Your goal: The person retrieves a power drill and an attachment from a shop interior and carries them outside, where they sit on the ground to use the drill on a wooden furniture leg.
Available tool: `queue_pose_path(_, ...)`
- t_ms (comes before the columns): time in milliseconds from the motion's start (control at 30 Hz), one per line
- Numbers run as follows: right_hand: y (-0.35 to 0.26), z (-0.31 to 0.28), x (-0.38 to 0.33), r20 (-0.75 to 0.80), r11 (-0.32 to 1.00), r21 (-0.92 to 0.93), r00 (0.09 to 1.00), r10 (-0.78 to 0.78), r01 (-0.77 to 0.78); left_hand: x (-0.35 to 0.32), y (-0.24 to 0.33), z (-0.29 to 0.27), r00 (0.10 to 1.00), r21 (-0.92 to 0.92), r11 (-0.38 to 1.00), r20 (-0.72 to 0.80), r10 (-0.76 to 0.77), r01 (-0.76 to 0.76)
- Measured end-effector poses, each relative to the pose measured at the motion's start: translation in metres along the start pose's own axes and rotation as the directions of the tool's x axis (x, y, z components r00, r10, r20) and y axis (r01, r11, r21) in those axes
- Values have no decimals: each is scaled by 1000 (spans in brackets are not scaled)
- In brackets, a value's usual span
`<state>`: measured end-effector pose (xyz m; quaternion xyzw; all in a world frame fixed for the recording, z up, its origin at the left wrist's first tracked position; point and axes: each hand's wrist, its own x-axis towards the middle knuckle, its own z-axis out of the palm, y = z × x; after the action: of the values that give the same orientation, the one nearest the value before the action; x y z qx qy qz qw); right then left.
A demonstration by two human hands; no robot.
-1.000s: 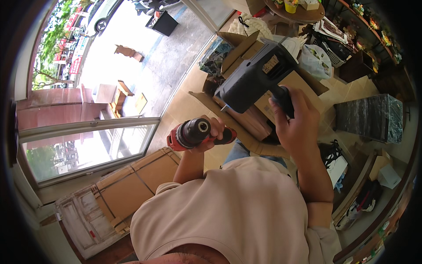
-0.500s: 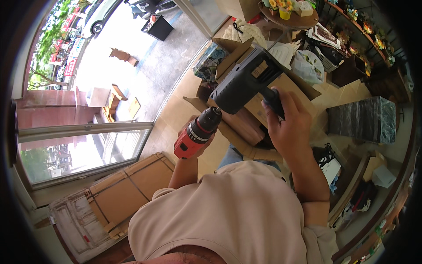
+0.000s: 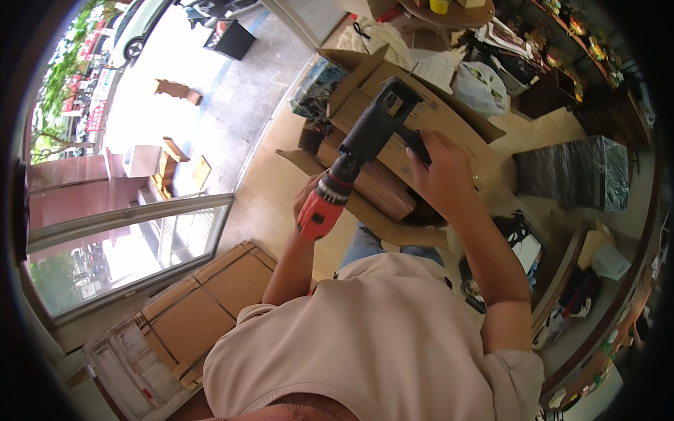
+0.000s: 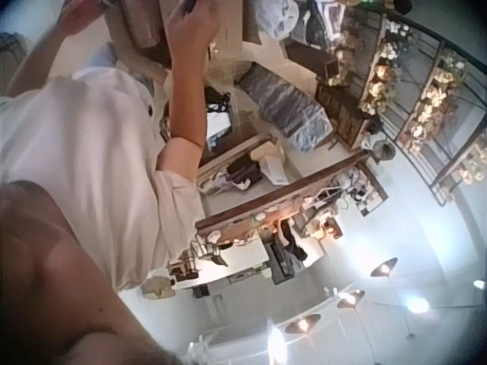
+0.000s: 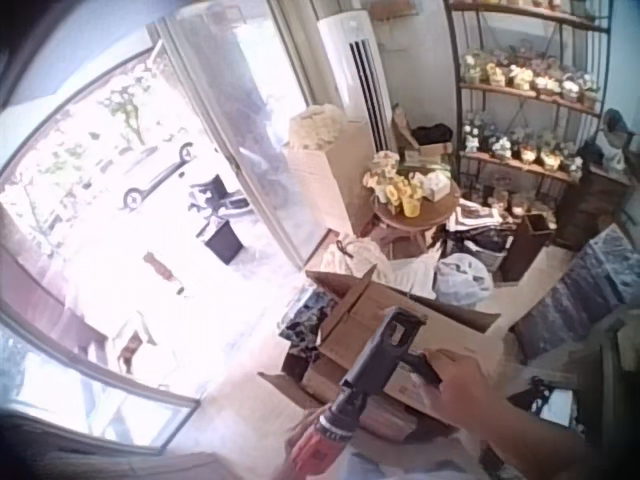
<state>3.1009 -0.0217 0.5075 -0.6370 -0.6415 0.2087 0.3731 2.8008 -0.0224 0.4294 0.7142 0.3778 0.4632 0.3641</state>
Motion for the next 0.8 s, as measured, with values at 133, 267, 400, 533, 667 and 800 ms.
queue_pose_path(133, 99, 58, -5, 105, 991, -101, 990, 95, -84, -13, -69, 42, 989, 118, 993, 141, -45, 28)
queue_pose_path(267, 169, 107, -23, 222, 973, -156, 953, 204, -172, -46, -119, 67, 953, 114, 970, 195, -232, 213)
queue_pose_path(400, 214, 142, -22, 226, 946, -196, 927, 300, -258, -65, -173, 97, 956, 97, 969, 169, -239, 225)
queue_pose_path(533, 243, 156, -23, 232, 923, -359, 945, 231, -138, -81, -210, 110, 942, 156, 959, 204, -267, 239)
queue_pose_path(667, 213, 154, -20, 175, 847, -499, 935, 308, -185, -86, -217, 109, 940, 192, 969, 273, -203, 154)
queue_pose_path(800, 205, 168, -29, 61, 856, -447, 945, 321, -262, -80, -220, 108, 918, 232, 968, 356, -176, 96)
